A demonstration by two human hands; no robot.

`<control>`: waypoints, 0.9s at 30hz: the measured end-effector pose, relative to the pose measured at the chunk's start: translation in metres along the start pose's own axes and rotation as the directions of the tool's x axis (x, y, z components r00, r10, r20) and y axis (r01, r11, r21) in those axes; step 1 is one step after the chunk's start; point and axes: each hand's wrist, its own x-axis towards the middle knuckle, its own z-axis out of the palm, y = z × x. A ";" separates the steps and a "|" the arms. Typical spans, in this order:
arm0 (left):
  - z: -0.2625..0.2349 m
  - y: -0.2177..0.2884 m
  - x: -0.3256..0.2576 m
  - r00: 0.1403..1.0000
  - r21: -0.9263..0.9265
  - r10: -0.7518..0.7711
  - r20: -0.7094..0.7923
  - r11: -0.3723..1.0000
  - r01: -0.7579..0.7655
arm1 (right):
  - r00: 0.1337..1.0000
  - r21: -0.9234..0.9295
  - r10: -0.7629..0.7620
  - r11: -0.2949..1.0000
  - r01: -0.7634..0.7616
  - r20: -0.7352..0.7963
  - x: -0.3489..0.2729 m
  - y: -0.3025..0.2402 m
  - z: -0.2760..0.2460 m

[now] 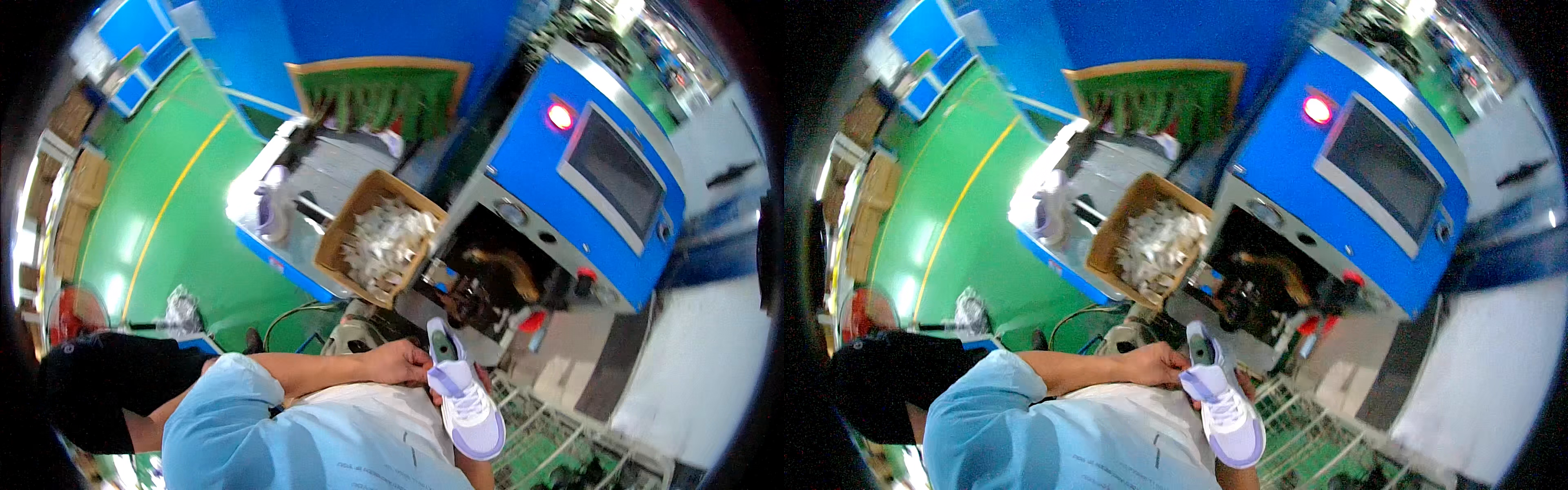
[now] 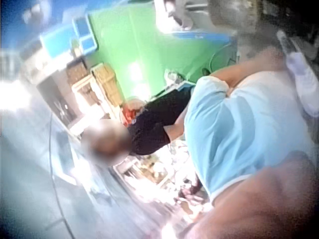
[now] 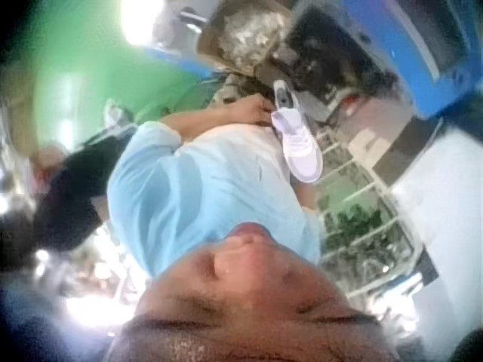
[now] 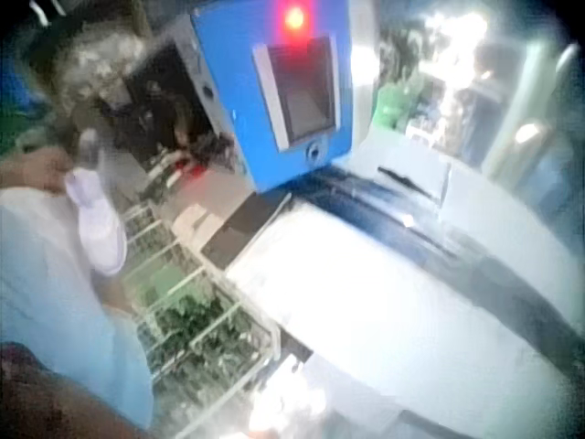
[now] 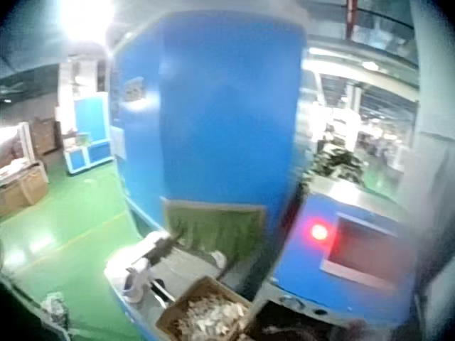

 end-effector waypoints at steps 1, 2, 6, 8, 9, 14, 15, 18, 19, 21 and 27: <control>0.010 0.002 0.006 0.998 -0.203 0.025 -0.061 0.978 -0.037 | 1.000 -0.037 -0.024 0.999 0.023 -0.018 -0.006 0.002 -0.004; 0.006 0.004 0.003 0.994 -0.221 -0.109 0.032 0.969 0.114 | 0.997 -0.064 -0.055 0.997 0.051 -0.057 -0.006 0.001 -0.009; -0.004 0.029 -0.029 0.976 -0.299 -0.145 0.165 0.935 0.189 | 0.884 -0.011 -0.223 0.971 0.240 -0.410 0.020 -0.015 -0.057; -0.009 0.013 -0.015 0.995 -0.119 -0.098 0.029 0.988 0.101 | 0.928 -0.095 -0.289 0.957 0.273 -0.236 0.024 -0.029 -0.043; -0.013 0.003 -0.006 0.997 -0.019 -0.064 -0.034 0.998 0.063 | 0.951 -0.146 -0.276 0.956 0.256 -0.137 0.024 -0.031 -0.047; -0.018 -0.013 0.041 0.949 -0.607 -0.313 0.039 0.746 0.272 | 0.969 -0.247 -0.179 0.960 0.135 -0.169 0.043 -0.011 -0.028; -0.019 -0.017 0.044 0.964 -0.416 -0.255 -0.071 0.886 0.203 | 0.960 -0.175 -0.184 0.973 0.148 -0.209 0.044 -0.010 -0.029; -0.026 -0.013 0.044 0.975 0.041 0.041 -0.217 0.999 -0.033 | 0.825 -0.260 -0.291 0.948 0.181 -0.484 0.048 -0.016 -0.030; -0.029 -0.006 0.038 0.998 -0.081 0.016 -0.066 0.996 -0.021 | 0.801 -0.279 -0.383 0.919 0.279 -0.461 0.054 -0.021 -0.035; -0.026 -0.032 0.038 1.000 -0.098 0.000 -0.028 0.995 -0.002 | 0.734 -0.398 -0.417 0.892 0.215 -0.537 0.067 -0.046 -0.021; -0.018 -0.075 0.103 0.991 -0.394 -0.063 -0.121 0.919 0.010 | 0.661 -0.812 -0.593 0.582 -0.044 -0.460 0.120 -0.070 -0.023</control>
